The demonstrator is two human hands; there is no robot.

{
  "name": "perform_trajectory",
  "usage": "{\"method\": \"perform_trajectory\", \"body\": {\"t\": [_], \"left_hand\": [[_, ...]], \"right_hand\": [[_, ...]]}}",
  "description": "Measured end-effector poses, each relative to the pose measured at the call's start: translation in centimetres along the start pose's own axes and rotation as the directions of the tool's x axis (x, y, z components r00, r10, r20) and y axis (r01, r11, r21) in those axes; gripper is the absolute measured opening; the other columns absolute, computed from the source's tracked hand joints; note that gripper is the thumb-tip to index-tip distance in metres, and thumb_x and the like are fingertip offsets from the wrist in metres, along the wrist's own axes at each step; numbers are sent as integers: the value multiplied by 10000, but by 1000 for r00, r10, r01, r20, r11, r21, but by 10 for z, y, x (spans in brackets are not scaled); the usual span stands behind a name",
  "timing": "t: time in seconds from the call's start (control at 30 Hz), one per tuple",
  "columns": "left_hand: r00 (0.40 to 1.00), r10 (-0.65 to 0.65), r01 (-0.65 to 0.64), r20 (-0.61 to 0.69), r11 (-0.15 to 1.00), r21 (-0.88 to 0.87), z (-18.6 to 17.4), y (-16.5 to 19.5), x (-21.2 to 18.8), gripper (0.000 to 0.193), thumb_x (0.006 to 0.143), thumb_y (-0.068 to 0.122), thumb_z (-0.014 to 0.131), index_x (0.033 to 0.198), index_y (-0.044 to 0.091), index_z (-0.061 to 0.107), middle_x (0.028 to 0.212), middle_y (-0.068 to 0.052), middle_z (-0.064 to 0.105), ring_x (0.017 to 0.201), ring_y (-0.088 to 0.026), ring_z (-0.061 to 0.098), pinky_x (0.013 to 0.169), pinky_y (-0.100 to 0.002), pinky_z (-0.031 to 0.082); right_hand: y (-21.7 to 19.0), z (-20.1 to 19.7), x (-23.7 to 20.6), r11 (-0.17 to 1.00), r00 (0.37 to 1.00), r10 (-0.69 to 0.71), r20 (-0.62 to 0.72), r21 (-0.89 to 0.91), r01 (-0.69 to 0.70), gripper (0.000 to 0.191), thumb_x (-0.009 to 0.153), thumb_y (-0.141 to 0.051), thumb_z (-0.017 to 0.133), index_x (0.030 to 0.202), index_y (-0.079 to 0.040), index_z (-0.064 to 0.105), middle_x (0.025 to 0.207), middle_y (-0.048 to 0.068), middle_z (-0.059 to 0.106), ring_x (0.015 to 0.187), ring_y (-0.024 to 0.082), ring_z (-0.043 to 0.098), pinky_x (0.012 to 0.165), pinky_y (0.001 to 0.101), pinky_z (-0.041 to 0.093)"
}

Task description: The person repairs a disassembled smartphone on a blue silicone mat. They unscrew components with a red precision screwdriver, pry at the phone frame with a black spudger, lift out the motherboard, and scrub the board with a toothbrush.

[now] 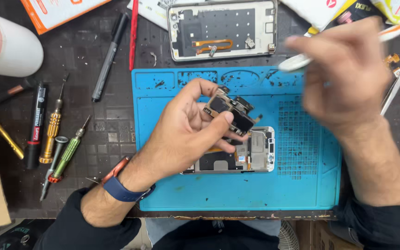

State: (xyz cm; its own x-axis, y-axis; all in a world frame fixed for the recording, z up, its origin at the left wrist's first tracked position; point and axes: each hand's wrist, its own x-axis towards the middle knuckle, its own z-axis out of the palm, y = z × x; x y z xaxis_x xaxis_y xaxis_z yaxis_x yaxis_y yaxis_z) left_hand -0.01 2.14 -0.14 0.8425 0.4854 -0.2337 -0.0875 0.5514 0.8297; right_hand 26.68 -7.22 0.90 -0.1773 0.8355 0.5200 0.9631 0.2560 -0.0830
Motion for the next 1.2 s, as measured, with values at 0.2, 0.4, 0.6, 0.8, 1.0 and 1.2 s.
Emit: {"method": "perform_trajectory", "body": {"t": [0.2,0.4,0.6,0.8,1.0,1.2], "left_hand": [[1000,-9,9,-10,999,34,1,1,0,332,1008,28,589,1269,-31,392,1097,-172,714,960,-194,761,728,-292,672],[1000,-21,22,-13,997,79,-1,2,0,435,982,-7,612,1351,-33,385,1065,-171,710,906,-182,750,714,-292,660],[998,7,-2,70,997,-74,-10,2,-5,477,1000,-9,545,1429,-6,338,1109,-137,646,914,-175,724,770,-335,671],[986,-62,118,153,913,-391,-16,6,-6,347,1004,127,489,1319,18,392,1027,-91,544,764,-184,615,624,-348,561],[988,-90,142,129,865,-481,-13,4,-8,210,1055,146,451,1250,90,400,969,-80,465,793,-150,486,644,-339,463],[993,-42,78,110,935,-346,-13,0,-5,313,979,87,519,1280,41,446,1197,-199,609,880,-179,602,737,-346,534]], "right_hand": [[-22,12,8,988,997,75,12,132,-76,489,965,188,632,1369,-79,694,1105,82,555,985,232,511,839,321,457],[-22,14,13,989,997,63,44,135,-68,441,905,140,703,1283,-85,729,1049,70,582,956,242,524,846,359,452],[-21,15,8,991,998,53,23,123,-56,431,946,149,691,1303,-87,738,1068,62,573,1011,239,513,872,353,432],[-18,12,8,998,1000,21,-20,53,-20,456,923,167,685,1299,-82,749,1068,70,572,1030,253,501,918,369,410],[-26,0,22,997,997,-72,-37,-21,71,471,830,137,726,1254,-59,787,1023,57,584,986,264,529,874,403,374],[-39,-2,32,987,986,-157,-62,22,158,471,748,128,722,1175,-56,796,948,47,583,886,265,544,848,438,383]]}}
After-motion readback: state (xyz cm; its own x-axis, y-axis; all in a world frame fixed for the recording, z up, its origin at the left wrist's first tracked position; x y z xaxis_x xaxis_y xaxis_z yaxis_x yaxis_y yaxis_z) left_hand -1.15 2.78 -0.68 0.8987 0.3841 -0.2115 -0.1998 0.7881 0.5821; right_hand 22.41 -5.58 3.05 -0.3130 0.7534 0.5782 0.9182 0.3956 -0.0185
